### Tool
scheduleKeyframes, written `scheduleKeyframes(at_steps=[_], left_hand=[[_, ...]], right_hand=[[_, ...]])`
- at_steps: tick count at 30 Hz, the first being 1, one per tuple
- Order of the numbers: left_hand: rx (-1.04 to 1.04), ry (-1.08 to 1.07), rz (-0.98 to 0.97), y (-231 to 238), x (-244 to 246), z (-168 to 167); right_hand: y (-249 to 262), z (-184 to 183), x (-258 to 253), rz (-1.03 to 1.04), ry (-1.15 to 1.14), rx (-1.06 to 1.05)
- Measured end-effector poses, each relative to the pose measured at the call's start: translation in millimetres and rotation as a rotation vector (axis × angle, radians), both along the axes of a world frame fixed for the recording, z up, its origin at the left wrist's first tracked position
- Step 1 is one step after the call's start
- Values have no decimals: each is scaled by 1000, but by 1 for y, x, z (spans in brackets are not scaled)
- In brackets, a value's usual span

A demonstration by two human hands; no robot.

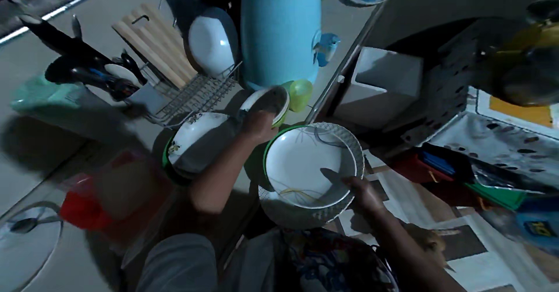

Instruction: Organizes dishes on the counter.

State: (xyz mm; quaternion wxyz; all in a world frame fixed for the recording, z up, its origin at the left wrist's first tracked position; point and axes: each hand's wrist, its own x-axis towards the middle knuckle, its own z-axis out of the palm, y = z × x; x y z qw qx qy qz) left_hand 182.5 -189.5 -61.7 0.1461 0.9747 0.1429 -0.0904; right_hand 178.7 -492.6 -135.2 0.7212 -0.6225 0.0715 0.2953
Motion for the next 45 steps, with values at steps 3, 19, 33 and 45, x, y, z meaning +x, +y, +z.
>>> scheduleKeyframes(at_steps=[3,19,33,45], left_hand=[[-12,-76,-11,-19,-16,19],[39,-124,-569,-75,-68,-4],[6,13,-492,-80,-64,-14],[-153,-148,832,129,-149,42]], right_hand=[[2,3,-1,1,14,-16],[32,-11,3,7,51,41],[42,-26,8,36,112,217],[49,-31,2,-11,107,114]])
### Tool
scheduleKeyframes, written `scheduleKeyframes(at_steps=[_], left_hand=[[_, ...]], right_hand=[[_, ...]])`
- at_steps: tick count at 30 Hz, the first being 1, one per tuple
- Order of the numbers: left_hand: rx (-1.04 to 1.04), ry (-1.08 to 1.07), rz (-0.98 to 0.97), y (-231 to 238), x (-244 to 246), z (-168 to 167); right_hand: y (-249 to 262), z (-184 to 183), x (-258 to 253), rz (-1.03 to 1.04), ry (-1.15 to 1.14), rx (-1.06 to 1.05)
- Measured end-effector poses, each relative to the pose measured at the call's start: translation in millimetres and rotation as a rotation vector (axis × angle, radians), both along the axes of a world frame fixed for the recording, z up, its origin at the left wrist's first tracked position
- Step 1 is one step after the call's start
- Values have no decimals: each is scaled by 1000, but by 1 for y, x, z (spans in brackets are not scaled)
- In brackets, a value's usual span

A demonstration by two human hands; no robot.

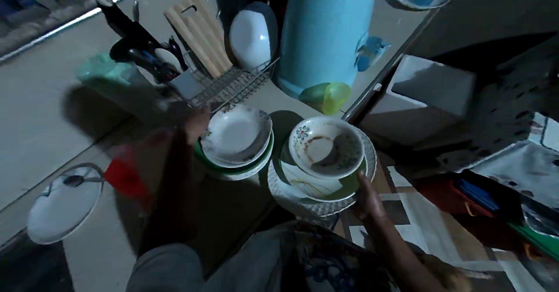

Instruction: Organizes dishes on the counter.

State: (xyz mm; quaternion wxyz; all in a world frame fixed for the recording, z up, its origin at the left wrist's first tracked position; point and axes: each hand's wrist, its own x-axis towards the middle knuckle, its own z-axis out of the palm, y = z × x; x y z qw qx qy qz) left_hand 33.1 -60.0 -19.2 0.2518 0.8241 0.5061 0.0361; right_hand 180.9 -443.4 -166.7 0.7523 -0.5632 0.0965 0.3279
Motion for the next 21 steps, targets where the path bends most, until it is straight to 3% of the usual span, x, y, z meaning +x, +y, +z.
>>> scheduleKeyframes(at_steps=[3,6,14,16,19,21], left_hand=[[-182,-148,180,24,-16,-35],[-328,-212,175,25,-18,-48],[-375,-391,334,28,-25,-63],[-420,-436,292,30,-24,-73],[-448,-343,145,13,-24,-62],[-483,-314,192,6,-25,-66]], right_hand=[[1,-1,0,0,-8,-21],[2,7,1,-15,-25,-57],[5,11,14,-5,-101,-98],[7,12,16,-1,-91,-90],[9,11,18,23,-71,-75],[8,10,22,45,-74,-75]])
